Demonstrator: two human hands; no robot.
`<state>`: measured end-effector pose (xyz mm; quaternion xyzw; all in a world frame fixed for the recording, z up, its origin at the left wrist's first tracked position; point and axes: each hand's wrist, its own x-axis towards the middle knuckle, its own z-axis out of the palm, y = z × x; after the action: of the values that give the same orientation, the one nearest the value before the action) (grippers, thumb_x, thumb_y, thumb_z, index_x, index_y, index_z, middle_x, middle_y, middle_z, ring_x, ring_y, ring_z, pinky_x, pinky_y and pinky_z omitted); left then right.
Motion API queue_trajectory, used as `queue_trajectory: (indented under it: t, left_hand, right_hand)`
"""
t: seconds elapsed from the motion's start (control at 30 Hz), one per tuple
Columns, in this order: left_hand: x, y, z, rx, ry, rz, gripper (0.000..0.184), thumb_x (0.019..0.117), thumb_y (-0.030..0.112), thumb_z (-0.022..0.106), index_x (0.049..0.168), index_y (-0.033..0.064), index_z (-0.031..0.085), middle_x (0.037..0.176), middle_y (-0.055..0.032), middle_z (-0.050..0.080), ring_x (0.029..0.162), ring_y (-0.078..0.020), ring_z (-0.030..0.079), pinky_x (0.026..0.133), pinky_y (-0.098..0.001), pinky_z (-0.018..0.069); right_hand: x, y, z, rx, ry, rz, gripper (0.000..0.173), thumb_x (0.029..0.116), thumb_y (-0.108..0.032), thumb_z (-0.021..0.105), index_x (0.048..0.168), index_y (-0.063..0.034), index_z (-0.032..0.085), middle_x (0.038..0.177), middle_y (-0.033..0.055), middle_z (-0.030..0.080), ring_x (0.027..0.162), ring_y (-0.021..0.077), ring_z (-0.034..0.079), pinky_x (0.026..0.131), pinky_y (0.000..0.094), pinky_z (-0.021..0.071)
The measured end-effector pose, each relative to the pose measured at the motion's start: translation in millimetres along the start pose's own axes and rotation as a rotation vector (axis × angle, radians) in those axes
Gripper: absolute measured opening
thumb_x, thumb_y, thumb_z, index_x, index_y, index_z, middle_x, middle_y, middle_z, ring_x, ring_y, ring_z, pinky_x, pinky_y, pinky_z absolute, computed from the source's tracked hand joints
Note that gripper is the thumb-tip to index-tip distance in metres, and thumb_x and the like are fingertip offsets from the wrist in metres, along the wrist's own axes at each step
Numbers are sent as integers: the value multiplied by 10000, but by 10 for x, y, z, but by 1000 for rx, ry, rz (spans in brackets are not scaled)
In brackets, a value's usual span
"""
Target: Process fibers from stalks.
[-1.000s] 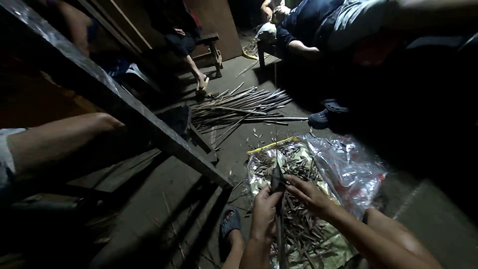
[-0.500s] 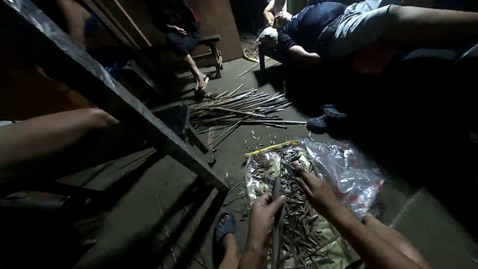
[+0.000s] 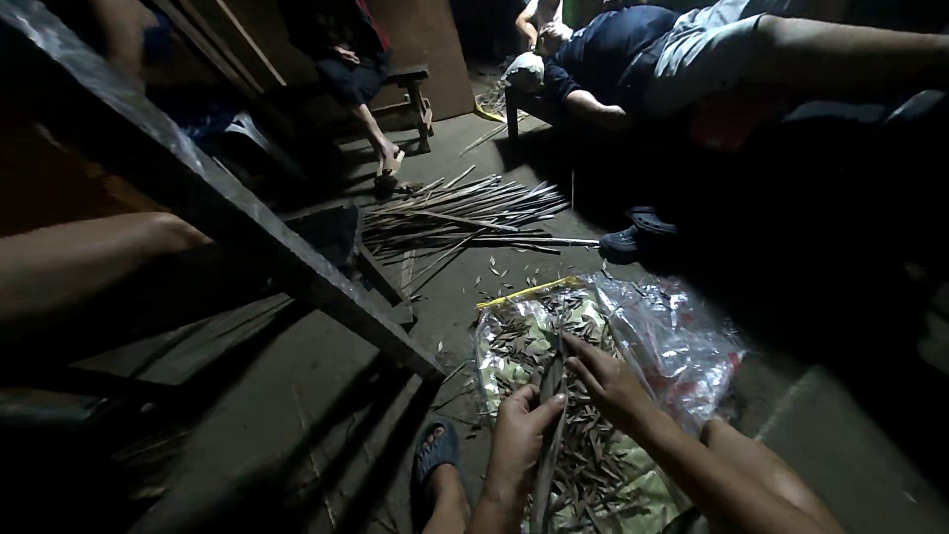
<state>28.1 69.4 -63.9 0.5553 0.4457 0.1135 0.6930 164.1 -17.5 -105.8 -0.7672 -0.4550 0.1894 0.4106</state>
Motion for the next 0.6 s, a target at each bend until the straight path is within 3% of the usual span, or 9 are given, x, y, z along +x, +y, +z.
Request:
queue_trajectory:
  t: [0.13, 0.23, 0.33, 0.4, 0.47, 0.53, 0.6]
  left_hand:
    - [-32, -3, -6, 7, -47, 5, 56, 959, -4, 652, 913, 3, 620, 696, -18, 631, 539, -61, 588, 514, -209, 514]
    - [-29, -6, -18, -12, -47, 8, 74, 953, -14, 654, 891, 6, 618, 690, -21, 632, 543, -63, 592, 520, -209, 515]
    - [-1, -5, -29, 35, 20, 48, 81, 938, -11, 679, 882, 3, 621, 696, -14, 623, 572, -55, 593, 561, -204, 515]
    - [30, -13, -43, 154, 68, 96, 75, 925, 13, 707, 909, -6, 636, 726, -22, 621, 606, -61, 592, 598, -220, 516]
    - [45, -30, -42, 277, 108, 141, 80, 919, 39, 718, 919, -2, 649, 744, -31, 615, 630, -75, 583, 622, -249, 507]
    - [52, -26, -41, 371, 157, 188, 55, 895, 42, 716, 906, 11, 671, 743, -25, 624, 639, -75, 586, 630, -263, 506]
    - [53, 3, -58, 465, 201, 222, 82, 922, 87, 723, 919, 9, 697, 774, -41, 648, 685, -97, 600, 679, -298, 509]
  right_hand:
    - [166, 155, -167, -36, 81, 141, 467, 1104, -242, 397, 1507, -22, 480, 1311, 238, 650, 1161, 404, 654, 1005, 569, 484]
    - [297, 330, -281, 65, 159, 253, 478, 1114, -244, 370, 1516, 2, 451, 1345, 255, 622, 1211, 375, 625, 1056, 533, 446]
    - [276, 260, -235, 238, 151, 259, 470, 1109, -236, 369, 1485, 28, 472, 1255, 212, 655, 1018, 220, 645, 923, 390, 502]
    - [187, 111, -139, 309, 78, 239, 428, 1100, -236, 360, 1407, 19, 515, 955, 102, 612, 729, 118, 536, 684, 316, 477]
    - [58, -10, -72, 282, -23, 178, 428, 1085, -239, 396, 1421, 0, 510, 889, 111, 625, 711, 174, 555, 695, 385, 494]
    - [-52, -95, -22, 197, -90, 85, 449, 1074, -269, 436, 1451, -42, 523, 936, 162, 684, 775, 270, 641, 754, 491, 533]
    - [-133, -189, -16, 198, -183, 52, 472, 1075, -293, 436, 1485, -70, 511, 994, 181, 699, 829, 291, 660, 796, 511, 530]
